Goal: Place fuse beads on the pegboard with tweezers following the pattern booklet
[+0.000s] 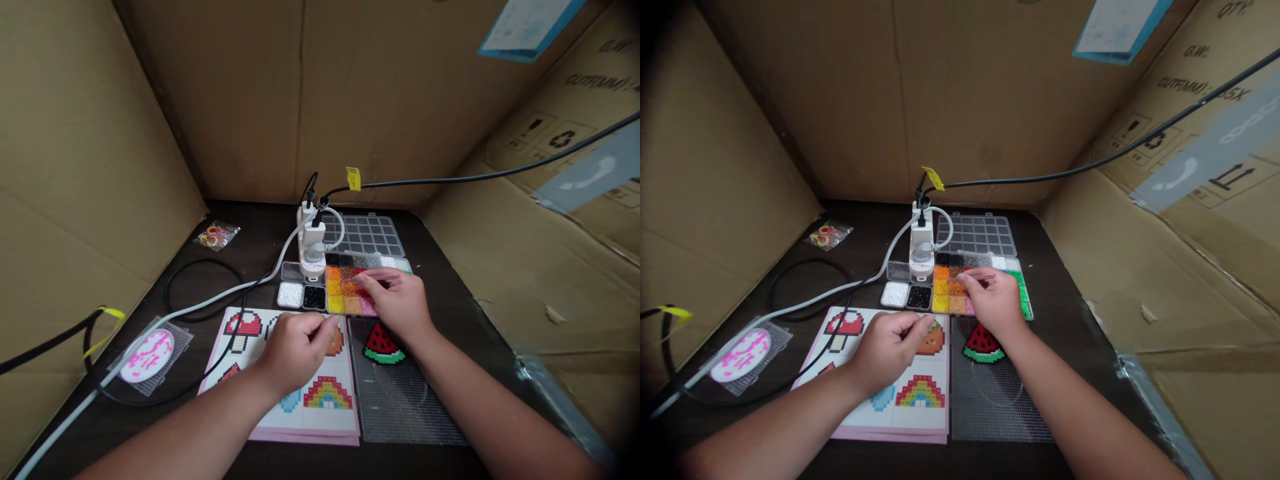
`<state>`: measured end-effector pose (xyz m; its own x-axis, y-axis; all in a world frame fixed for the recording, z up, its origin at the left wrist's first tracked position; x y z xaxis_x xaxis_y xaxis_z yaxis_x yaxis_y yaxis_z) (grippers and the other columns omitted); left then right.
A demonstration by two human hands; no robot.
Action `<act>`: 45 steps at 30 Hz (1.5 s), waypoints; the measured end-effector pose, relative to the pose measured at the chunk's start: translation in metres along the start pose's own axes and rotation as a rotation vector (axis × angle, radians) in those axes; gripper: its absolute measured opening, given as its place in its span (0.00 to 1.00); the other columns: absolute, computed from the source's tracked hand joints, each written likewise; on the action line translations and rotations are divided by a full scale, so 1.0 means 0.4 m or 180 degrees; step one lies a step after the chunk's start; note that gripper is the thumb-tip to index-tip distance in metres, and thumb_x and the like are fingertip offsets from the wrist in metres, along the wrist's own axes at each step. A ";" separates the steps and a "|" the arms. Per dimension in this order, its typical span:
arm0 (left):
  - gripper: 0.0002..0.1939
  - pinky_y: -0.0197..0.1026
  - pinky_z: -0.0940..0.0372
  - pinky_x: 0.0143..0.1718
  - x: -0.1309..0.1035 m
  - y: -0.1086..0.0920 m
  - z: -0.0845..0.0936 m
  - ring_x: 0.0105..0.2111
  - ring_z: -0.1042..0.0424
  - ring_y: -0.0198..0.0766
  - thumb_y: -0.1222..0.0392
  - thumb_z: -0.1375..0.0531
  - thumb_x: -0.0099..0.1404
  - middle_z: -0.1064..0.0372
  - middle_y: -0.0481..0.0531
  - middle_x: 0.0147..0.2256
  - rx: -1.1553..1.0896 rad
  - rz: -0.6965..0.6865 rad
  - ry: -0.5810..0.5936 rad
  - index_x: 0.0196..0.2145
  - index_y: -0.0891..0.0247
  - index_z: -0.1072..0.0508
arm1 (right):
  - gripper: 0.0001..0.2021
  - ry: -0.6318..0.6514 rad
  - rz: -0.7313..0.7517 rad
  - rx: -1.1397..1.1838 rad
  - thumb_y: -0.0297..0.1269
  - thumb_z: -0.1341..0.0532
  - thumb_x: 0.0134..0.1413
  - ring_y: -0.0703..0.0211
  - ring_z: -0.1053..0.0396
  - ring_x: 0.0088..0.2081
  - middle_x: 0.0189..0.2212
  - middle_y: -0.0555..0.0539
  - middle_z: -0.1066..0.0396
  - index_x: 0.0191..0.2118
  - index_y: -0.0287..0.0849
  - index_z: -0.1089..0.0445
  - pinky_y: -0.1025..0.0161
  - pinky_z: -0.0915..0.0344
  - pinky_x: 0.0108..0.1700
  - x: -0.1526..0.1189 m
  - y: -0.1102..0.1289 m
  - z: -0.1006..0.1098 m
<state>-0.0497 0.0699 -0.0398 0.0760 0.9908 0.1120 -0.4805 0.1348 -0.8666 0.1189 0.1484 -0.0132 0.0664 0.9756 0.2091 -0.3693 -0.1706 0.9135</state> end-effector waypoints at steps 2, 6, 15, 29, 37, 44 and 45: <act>0.24 0.36 0.55 0.21 0.000 -0.002 0.000 0.19 0.53 0.29 0.52 0.49 0.66 0.57 0.42 0.16 0.0005 -0.0019 0.0011 0.16 0.63 0.51 | 0.09 -0.0115 0.0037 0.0028 0.40 0.33 0.43 0.55 0.25 0.27 0.24 0.42 0.23 0.26 0.38 0.24 0.61 0.29 0.28 0.000 0.012 0.015; 0.25 0.36 0.55 0.22 0.000 -0.003 -0.002 0.19 0.53 0.29 0.51 0.49 0.67 0.56 0.42 0.16 0.0025 -0.0041 0.0055 0.16 0.63 0.50 | 0.07 -0.0325 0.0188 0.0011 0.39 0.32 0.42 0.55 0.25 0.28 0.24 0.44 0.23 0.25 0.40 0.24 0.61 0.27 0.30 0.000 0.053 0.060; 0.24 0.35 0.52 0.21 -0.002 -0.004 0.006 0.18 0.49 0.29 0.51 0.48 0.65 0.53 0.43 0.15 0.0115 -0.0039 0.0002 0.15 0.63 0.45 | 0.05 -0.0822 0.0414 0.0478 0.37 0.32 0.45 0.59 0.27 0.26 0.25 0.46 0.23 0.27 0.42 0.24 0.63 0.31 0.27 -0.084 0.164 0.250; 0.24 0.35 0.50 0.19 -0.005 -0.008 0.018 0.16 0.45 0.29 0.50 0.45 0.64 0.48 0.43 0.12 0.0202 -0.0083 -0.0111 0.13 0.63 0.38 | 0.06 -0.1216 -0.0443 0.0748 0.36 0.31 0.42 0.72 0.48 0.16 0.23 0.42 0.24 0.25 0.37 0.24 0.69 0.54 0.18 -0.269 -0.130 0.364; 0.24 0.36 0.48 0.19 -0.005 -0.016 0.022 0.15 0.45 0.29 0.51 0.45 0.64 0.47 0.43 0.12 0.0307 -0.0062 -0.0100 0.13 0.63 0.38 | 0.07 -0.1167 -0.0478 0.0584 0.36 0.31 0.43 0.69 0.42 0.18 0.25 0.42 0.23 0.27 0.37 0.24 0.68 0.49 0.19 -0.262 -0.158 0.337; 0.24 0.36 0.48 0.18 -0.005 -0.016 0.022 0.14 0.44 0.29 0.52 0.45 0.64 0.45 0.42 0.11 0.0312 -0.0034 -0.0118 0.13 0.63 0.37 | 0.12 -0.1014 -0.0255 -0.0027 0.43 0.34 0.46 0.58 0.29 0.23 0.27 0.40 0.23 0.29 0.38 0.25 0.61 0.34 0.24 -0.263 -0.148 0.333; 0.23 0.36 0.48 0.18 -0.005 -0.016 0.022 0.14 0.44 0.28 0.52 0.45 0.64 0.45 0.42 0.11 0.0307 -0.0034 -0.0114 0.13 0.63 0.37 | 0.12 -0.0999 -0.0254 -0.0040 0.44 0.34 0.46 0.57 0.28 0.24 0.27 0.40 0.22 0.29 0.38 0.25 0.61 0.33 0.25 -0.262 -0.148 0.332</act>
<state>-0.0545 0.0671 -0.0303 0.0510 0.9889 0.1397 -0.5619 0.1441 -0.8146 0.2571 0.0377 -0.0430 0.3775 0.8954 0.2362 -0.3626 -0.0918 0.9274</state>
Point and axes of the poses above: each hand's wrist, its own x-axis towards the middle knuckle, its own z-axis out of the back of the hand, y = z × x, the point moved 10 cm from there along x, towards the middle knuckle
